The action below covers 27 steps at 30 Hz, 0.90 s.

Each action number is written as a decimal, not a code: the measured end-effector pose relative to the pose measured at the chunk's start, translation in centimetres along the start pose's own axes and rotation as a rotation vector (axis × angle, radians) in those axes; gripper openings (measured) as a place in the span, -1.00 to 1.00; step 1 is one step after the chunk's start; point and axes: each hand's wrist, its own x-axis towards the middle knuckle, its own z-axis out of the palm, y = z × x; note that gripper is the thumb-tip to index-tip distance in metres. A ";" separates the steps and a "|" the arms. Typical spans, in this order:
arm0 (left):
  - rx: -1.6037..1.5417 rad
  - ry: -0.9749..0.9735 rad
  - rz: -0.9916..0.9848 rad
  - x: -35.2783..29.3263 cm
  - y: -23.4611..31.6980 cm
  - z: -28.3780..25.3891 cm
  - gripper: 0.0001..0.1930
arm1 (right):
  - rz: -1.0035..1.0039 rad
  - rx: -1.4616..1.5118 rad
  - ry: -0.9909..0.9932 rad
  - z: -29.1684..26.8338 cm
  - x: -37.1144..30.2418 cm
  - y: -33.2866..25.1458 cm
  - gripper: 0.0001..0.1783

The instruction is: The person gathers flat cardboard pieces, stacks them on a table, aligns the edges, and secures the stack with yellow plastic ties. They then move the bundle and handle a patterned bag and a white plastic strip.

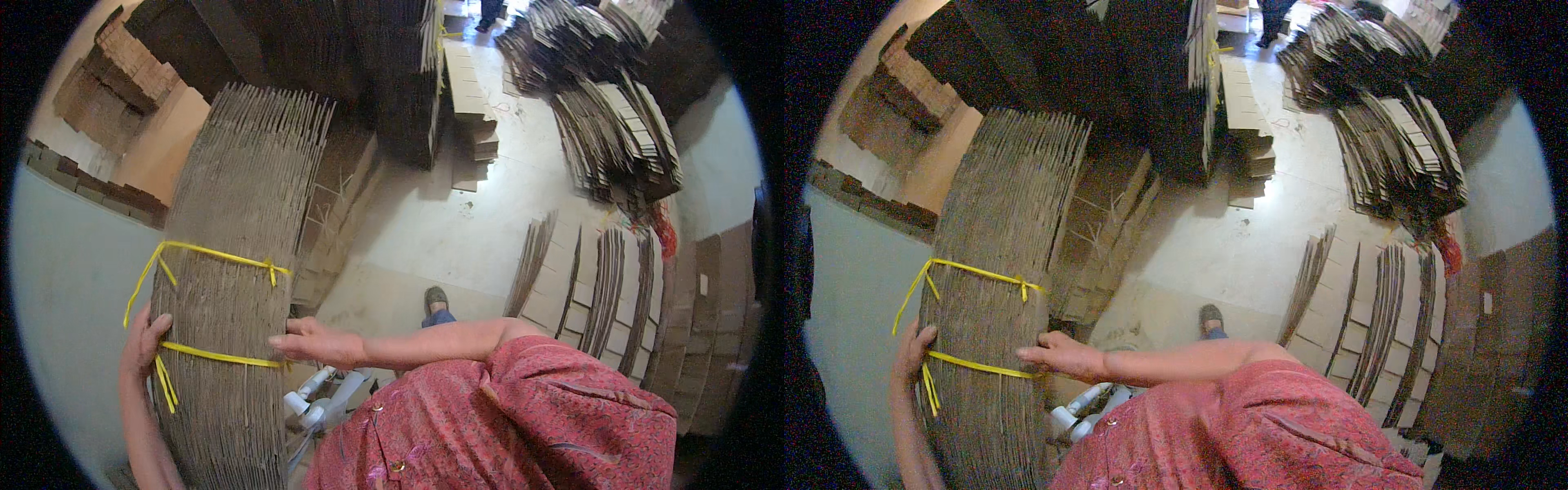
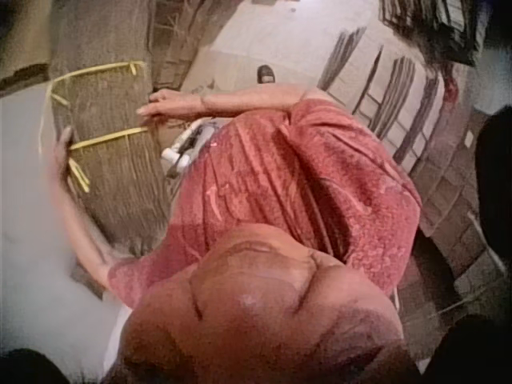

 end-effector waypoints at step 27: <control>-0.076 -0.245 -0.149 44.2 -3.8 11.4 -0.27 | 0.046 0.193 0.547 -27.4 19.6 0.0 -0.21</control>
